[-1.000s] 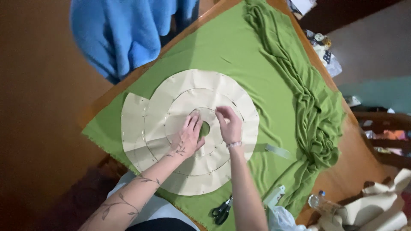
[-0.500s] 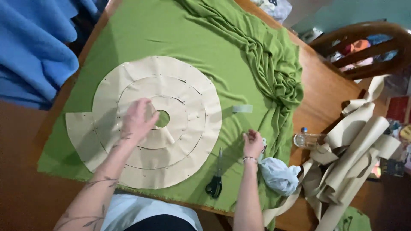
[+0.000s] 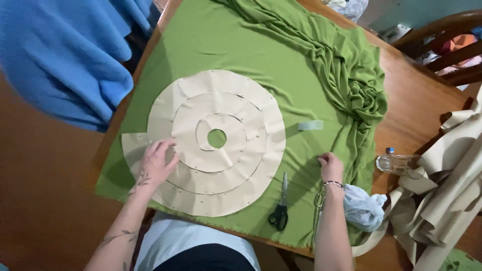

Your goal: Pinning a spiral-shaped paper pattern onto green fabric on a wooden table.

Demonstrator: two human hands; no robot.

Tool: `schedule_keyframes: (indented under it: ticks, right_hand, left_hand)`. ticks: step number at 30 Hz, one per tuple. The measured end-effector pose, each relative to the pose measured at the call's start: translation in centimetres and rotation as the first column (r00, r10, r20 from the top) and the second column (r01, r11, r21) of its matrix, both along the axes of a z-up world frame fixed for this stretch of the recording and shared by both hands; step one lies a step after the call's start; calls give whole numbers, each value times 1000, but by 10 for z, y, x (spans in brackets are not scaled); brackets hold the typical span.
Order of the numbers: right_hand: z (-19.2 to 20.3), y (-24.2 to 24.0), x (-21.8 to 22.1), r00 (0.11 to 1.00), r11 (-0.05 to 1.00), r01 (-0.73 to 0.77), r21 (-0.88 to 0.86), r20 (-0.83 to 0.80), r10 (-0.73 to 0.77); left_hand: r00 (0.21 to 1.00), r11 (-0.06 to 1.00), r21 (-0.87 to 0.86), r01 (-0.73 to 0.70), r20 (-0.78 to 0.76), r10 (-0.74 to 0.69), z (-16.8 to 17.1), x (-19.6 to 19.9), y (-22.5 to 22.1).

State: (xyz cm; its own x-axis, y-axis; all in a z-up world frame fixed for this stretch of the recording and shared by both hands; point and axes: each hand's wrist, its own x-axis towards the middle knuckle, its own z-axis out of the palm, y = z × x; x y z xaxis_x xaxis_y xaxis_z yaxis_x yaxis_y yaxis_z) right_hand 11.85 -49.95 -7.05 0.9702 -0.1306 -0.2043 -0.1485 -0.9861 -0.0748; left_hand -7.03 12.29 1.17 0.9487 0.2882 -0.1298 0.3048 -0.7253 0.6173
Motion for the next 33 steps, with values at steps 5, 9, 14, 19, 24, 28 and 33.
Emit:
schedule_keyframes:
  ticks: [5,9,14,19,24,28,33]
  right_hand:
    - [15,19,-17,996,989,70,129,38,-75]
    - [15,19,-27,968,903,191,385,81,-239]
    - [20,5,-18,947,883,235,406,109,-302]
    - [41,32,-10,983,936,184,300,-30,-183]
    - [22,28,-6,991,973,134,189,-33,-130]
    - [28,29,-7,992,978,127,163,-45,-121]
    - [45,38,-30,983,964,172,203,20,-180]
  left_hand:
    - [997,996,-54,70,-12,-71,12,4,8]
    - [989,987,-108,118,-78,-126,39,6,12]
    - [957,978,-85,193,-202,-206,32,2,17]
    - [951,977,-108,183,-230,-204,46,-3,10]
    - [962,974,-91,209,-161,-222,41,-10,7]
    - [960,967,-101,235,-129,-247,49,-7,2]
    - [948,954,-108,281,-126,-293,52,9,-15]
